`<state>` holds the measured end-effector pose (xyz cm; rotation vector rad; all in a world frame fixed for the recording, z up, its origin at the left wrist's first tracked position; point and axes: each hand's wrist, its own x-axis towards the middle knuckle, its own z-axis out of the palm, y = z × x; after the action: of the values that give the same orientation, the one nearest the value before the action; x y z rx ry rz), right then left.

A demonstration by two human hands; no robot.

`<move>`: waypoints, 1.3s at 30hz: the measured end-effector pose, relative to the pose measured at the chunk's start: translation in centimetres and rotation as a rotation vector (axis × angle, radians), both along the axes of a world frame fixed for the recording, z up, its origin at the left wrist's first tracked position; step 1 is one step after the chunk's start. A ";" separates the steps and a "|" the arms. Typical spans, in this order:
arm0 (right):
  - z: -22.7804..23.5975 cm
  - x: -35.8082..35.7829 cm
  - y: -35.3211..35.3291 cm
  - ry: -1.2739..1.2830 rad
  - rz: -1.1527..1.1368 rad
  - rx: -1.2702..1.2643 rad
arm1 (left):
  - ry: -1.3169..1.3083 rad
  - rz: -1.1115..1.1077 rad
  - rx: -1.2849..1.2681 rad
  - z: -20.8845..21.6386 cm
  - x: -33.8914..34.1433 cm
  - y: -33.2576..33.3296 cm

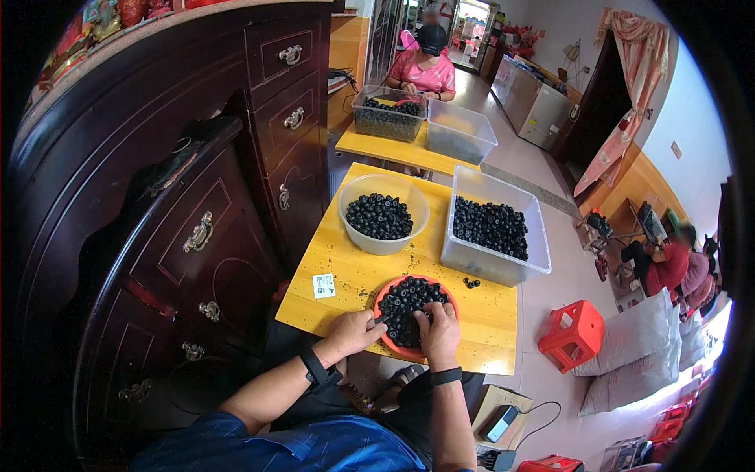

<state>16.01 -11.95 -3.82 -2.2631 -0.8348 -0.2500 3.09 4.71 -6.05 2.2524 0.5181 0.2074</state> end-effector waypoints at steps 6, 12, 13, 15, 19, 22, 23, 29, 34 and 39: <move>-0.4 0.4 -0.3 0.039 0.015 -0.069 | -0.005 0.000 0.007 -0.1 0.0 0.0; -0.4 0.4 -0.1 0.028 0.039 -0.060 | -0.020 0.000 0.009 -0.3 0.1 0.0; -0.4 0.4 -0.1 0.029 0.039 -0.061 | -0.030 0.000 0.020 -0.4 0.1 0.0; 0.0 0.3 -0.2 0.037 0.052 -0.040 | -0.009 0.001 0.014 0.0 0.1 0.0; 0.1 0.4 -0.3 0.036 0.071 -0.031 | 0.026 0.006 0.008 0.2 0.1 0.0; 0.4 0.1 -0.2 0.064 0.080 -0.039 | -0.035 0.021 0.028 -0.4 0.0 0.0; 0.2 0.0 -0.2 0.059 0.086 -0.036 | -0.035 0.018 0.029 -0.2 0.1 -0.1; -0.4 -0.1 0.0 0.043 0.082 -0.046 | 0.036 0.006 -0.005 0.2 0.1 -0.1; -0.2 0.0 0.2 0.049 0.062 -0.042 | -0.037 0.013 0.046 -0.8 0.1 0.0; -0.3 0.1 0.1 0.044 0.076 0.022 | -0.036 0.017 0.039 -0.8 0.2 0.0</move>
<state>16.15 -11.82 -4.10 -2.2035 -0.8894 -0.1732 3.26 4.70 -6.83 2.2787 0.5183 0.2678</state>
